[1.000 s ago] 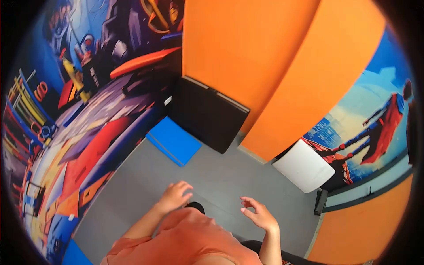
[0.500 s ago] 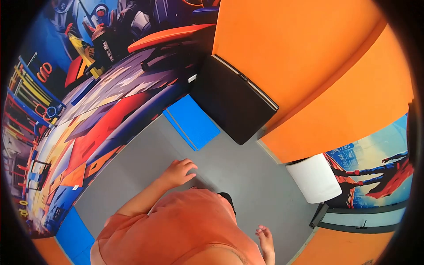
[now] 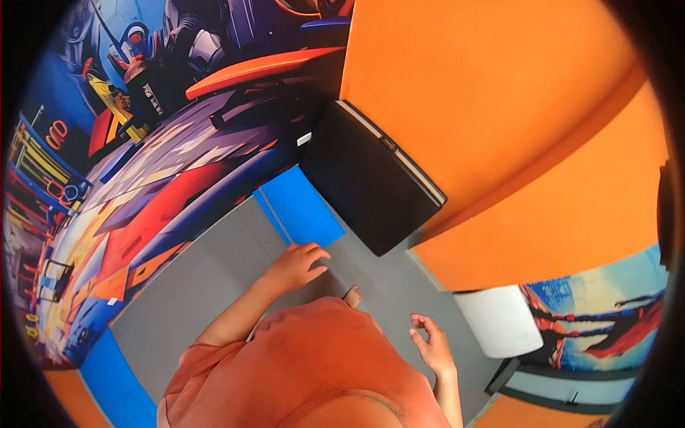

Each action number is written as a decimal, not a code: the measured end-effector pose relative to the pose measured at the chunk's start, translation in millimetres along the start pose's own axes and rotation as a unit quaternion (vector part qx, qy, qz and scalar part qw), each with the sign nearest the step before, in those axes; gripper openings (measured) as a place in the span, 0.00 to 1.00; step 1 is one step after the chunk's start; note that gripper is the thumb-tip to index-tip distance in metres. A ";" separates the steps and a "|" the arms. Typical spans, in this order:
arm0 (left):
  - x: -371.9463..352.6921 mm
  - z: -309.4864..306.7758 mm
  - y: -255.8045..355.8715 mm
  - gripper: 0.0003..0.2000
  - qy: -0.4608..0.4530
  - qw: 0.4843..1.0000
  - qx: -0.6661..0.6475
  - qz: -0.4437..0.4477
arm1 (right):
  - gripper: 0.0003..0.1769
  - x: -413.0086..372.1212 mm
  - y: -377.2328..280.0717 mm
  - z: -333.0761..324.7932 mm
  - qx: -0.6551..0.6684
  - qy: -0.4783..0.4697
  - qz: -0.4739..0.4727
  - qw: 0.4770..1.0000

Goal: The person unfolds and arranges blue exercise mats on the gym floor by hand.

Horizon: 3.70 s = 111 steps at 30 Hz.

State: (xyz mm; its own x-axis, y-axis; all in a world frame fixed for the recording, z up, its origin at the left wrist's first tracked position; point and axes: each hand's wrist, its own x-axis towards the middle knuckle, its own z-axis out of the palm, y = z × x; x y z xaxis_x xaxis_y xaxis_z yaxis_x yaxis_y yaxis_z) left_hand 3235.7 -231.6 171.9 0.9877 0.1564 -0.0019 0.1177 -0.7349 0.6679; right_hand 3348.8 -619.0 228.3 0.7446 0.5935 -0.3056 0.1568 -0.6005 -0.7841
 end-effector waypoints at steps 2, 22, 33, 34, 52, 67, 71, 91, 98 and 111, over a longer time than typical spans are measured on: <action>20.3 8.7 6.9 0.14 0.028 0.999 -0.011 -0.012 | 0.19 39.4 -6.5 -29.1 -0.046 -0.007 -0.024 0.999; 122.2 -2.9 -37.0 0.12 0.262 0.931 -0.008 -0.255 | 0.23 384.8 -155.1 -32.9 -0.095 -0.258 -0.349 0.896; 196.5 -78.8 -86.9 0.10 0.336 0.889 0.088 -0.299 | 0.19 499.0 -165.0 -36.3 0.027 -0.212 -0.278 0.937; 198.4 -80.8 -85.3 0.10 0.336 0.886 0.090 -0.305 | 0.19 508.8 -168.5 -33.6 0.028 -0.219 -0.278 0.935; 200.8 63.6 10.6 0.14 0.554 0.639 -0.088 -0.527 | 0.22 607.0 -205.3 2.5 -0.093 -0.455 -0.391 0.795; 209.9 88.7 32.0 0.15 0.531 0.636 -0.129 -0.545 | 0.21 610.8 -175.0 -15.5 -0.081 -0.488 -0.384 0.780; 219.5 81.1 30.6 0.14 0.523 0.658 -0.106 -0.531 | 0.22 624.5 -156.2 -25.9 -0.061 -0.489 -0.345 0.798; 247.3 73.0 11.2 0.13 0.495 0.693 -0.101 -0.514 | 0.21 642.8 -125.2 -47.4 -0.034 -0.466 -0.301 0.832; 245.6 75.9 -3.4 0.15 0.470 0.699 -0.104 -0.529 | 0.19 658.1 -118.9 -12.2 -0.056 -0.501 -0.272 0.820; 218.7 92.8 -122.4 0.21 0.330 0.763 -0.080 -0.550 | 0.30 699.9 180.8 216.5 -0.234 -0.536 -0.310 0.750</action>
State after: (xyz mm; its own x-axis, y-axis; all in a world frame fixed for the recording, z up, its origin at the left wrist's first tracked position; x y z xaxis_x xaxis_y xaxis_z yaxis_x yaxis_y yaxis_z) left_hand 3446.9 -168.7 20.6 0.0284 0.9575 -0.2871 0.7716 0.1616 0.6152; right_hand 3757.8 -196.1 -244.3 -0.4747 0.7756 -0.4161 0.6548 -0.0047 -0.7558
